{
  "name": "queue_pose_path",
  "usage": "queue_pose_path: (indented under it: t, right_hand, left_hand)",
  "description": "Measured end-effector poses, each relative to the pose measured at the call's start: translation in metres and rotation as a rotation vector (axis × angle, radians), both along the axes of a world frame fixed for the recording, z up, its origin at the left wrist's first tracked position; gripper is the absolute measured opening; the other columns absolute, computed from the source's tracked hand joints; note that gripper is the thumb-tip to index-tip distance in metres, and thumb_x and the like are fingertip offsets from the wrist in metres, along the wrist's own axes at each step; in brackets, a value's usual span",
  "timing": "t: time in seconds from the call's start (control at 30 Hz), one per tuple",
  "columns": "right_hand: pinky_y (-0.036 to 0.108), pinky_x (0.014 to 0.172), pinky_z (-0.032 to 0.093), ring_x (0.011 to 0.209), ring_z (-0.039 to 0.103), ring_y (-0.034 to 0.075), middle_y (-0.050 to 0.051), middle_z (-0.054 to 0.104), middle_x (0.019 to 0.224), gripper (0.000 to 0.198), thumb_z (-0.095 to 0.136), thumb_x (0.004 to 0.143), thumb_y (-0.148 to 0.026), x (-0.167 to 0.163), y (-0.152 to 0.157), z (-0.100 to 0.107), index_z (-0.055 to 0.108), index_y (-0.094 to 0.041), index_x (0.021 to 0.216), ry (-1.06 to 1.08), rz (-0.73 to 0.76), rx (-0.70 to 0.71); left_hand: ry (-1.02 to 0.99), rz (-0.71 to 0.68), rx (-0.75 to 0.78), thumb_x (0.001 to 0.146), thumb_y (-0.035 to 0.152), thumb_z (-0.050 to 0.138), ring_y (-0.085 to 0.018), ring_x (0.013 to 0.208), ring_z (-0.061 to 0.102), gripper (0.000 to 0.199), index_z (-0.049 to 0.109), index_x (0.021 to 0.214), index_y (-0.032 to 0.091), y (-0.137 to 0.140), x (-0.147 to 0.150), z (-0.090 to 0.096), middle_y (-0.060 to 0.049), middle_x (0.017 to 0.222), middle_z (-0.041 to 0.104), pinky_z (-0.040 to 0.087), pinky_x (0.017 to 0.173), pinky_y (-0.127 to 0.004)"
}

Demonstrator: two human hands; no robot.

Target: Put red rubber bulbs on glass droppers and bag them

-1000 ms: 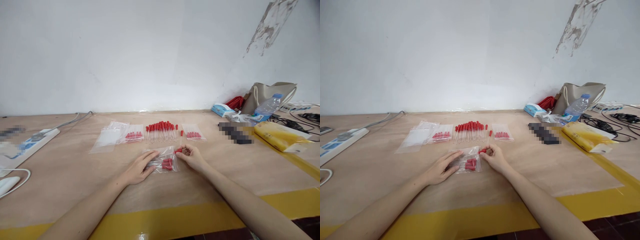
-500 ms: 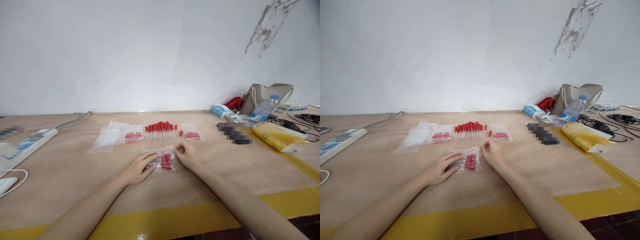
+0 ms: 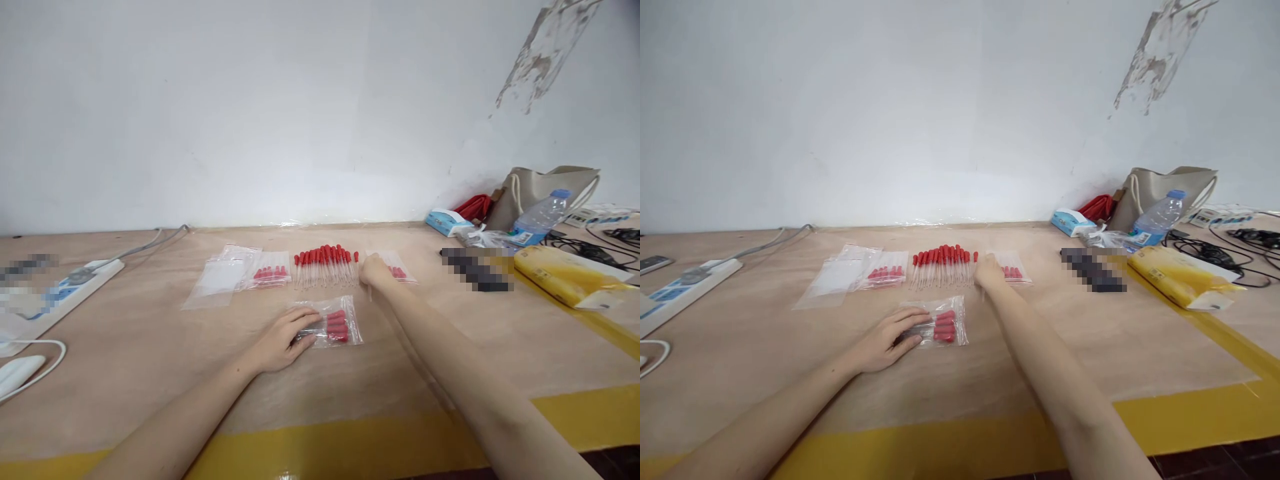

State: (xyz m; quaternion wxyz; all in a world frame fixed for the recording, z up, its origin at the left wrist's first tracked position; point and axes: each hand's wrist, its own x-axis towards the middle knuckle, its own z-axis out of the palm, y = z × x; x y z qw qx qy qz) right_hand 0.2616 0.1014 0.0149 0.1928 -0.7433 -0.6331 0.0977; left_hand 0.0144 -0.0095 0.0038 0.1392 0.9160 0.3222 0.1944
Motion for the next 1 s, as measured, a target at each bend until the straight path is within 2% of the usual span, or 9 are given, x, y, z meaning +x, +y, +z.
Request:
queue_pose_path:
  t: [0.1, 0.2, 0.3, 0.4, 0.5, 0.63, 0.77, 0.9, 1.0]
  right_hand:
    - [0.034, 0.066, 0.045, 0.083, 0.06, 0.027, 0.021, 0.057, 0.092, 0.045, 0.056, 0.071, -0.018, 0.004, -0.006, 0.004, 0.044, -0.005, 0.112, 0.079, -0.08, 0.017]
    - [0.029, 0.06, 0.046, 0.069, 0.061, 0.019, 0.01, 0.059, 0.081, 0.047, 0.043, 0.078, -0.021, 0.017, -0.023, 0.002, 0.029, -0.008, 0.122, 0.249, -0.057, 0.125]
    - [0.025, 0.046, 0.044, 0.047, 0.054, 0.013, -0.003, 0.052, 0.067, 0.044, 0.042, 0.077, -0.026, 0.026, -0.045, -0.01, 0.027, -0.016, 0.117, 0.707, 0.045, 0.304]
    - [0.023, 0.042, 0.043, 0.043, 0.052, 0.011, -0.007, 0.048, 0.064, 0.042, 0.052, 0.071, -0.031, 0.022, -0.064, -0.024, 0.031, -0.021, 0.106, 1.034, 0.061, 0.392]
    - [0.026, 0.045, 0.047, 0.045, 0.055, 0.012, -0.009, 0.048, 0.061, 0.044, 0.059, 0.065, -0.032, 0.012, -0.077, -0.032, 0.031, -0.023, 0.099, 1.252, 0.026, 0.388]
    - [0.03, 0.055, 0.051, 0.054, 0.06, 0.014, -0.007, 0.054, 0.065, 0.041, 0.063, 0.063, -0.035, 0.001, -0.088, -0.033, 0.033, -0.025, 0.089, 1.471, 0.001, 0.313]
    - [0.03, 0.064, 0.05, 0.062, 0.061, 0.013, -0.003, 0.059, 0.069, 0.037, 0.067, 0.061, -0.037, -0.003, -0.097, -0.031, 0.04, -0.022, 0.082, 1.463, 0.09, 0.153]
    - [0.025, 0.062, 0.046, 0.063, 0.056, 0.01, 0.0, 0.061, 0.072, 0.031, 0.071, 0.058, -0.037, -0.006, -0.102, -0.028, 0.05, -0.018, 0.072, 1.248, 0.302, 0.056]
    - [0.021, 0.055, 0.042, 0.057, 0.052, 0.007, -0.001, 0.061, 0.07, 0.03, 0.07, 0.059, -0.038, -0.006, -0.101, -0.027, 0.055, -0.017, 0.074, 1.181, 0.393, 0.014]
  left_hand:
    - [-0.006, 0.0, 0.001, 0.088, 0.029, 0.041, -0.018, 0.114, 0.044, 0.037, 0.043, 0.124, 0.024, 0.0, 0.0, -0.001, -0.005, 0.124, 0.049, 0.038, 0.097, -0.036]
    - [0.014, 0.017, 0.011, 0.087, 0.03, 0.041, -0.019, 0.117, 0.041, 0.039, 0.041, 0.126, 0.024, 0.0, 0.0, -0.002, -0.005, 0.127, 0.047, 0.035, 0.099, -0.037]
    - [0.042, 0.034, 0.024, 0.087, 0.032, 0.041, -0.019, 0.122, 0.037, 0.041, 0.04, 0.127, 0.025, 0.001, 0.0, -0.002, -0.004, 0.13, 0.044, 0.031, 0.102, -0.039]
    - [0.054, 0.043, 0.015, 0.088, 0.033, 0.04, -0.019, 0.122, 0.036, 0.042, 0.038, 0.129, 0.025, 0.001, 0.0, -0.002, -0.004, 0.132, 0.043, 0.033, 0.101, -0.039]
    - [0.047, 0.052, 0.011, 0.088, 0.033, 0.04, -0.02, 0.122, 0.037, 0.042, 0.037, 0.129, 0.025, 0.0, 0.0, -0.001, -0.004, 0.131, 0.044, 0.034, 0.1, -0.039]
    - [0.035, 0.066, -0.001, 0.087, 0.034, 0.041, -0.02, 0.121, 0.038, 0.044, 0.035, 0.13, 0.026, -0.001, -0.001, -0.001, -0.004, 0.132, 0.043, 0.034, 0.1, -0.039]
    - [0.035, 0.078, -0.02, 0.088, 0.034, 0.04, -0.02, 0.124, 0.035, 0.048, 0.029, 0.133, 0.027, -0.002, -0.001, 0.0, -0.003, 0.137, 0.036, 0.032, 0.102, -0.039]
    - [0.041, 0.074, -0.022, 0.087, 0.032, 0.04, -0.019, 0.125, 0.033, 0.05, 0.026, 0.135, 0.027, -0.003, 0.0, 0.002, -0.002, 0.139, 0.033, 0.031, 0.102, -0.038]
    - [0.051, 0.078, -0.017, 0.087, 0.032, 0.04, -0.02, 0.124, 0.034, 0.049, 0.026, 0.134, 0.028, -0.003, 0.0, 0.003, -0.001, 0.138, 0.034, 0.032, 0.102, -0.038]
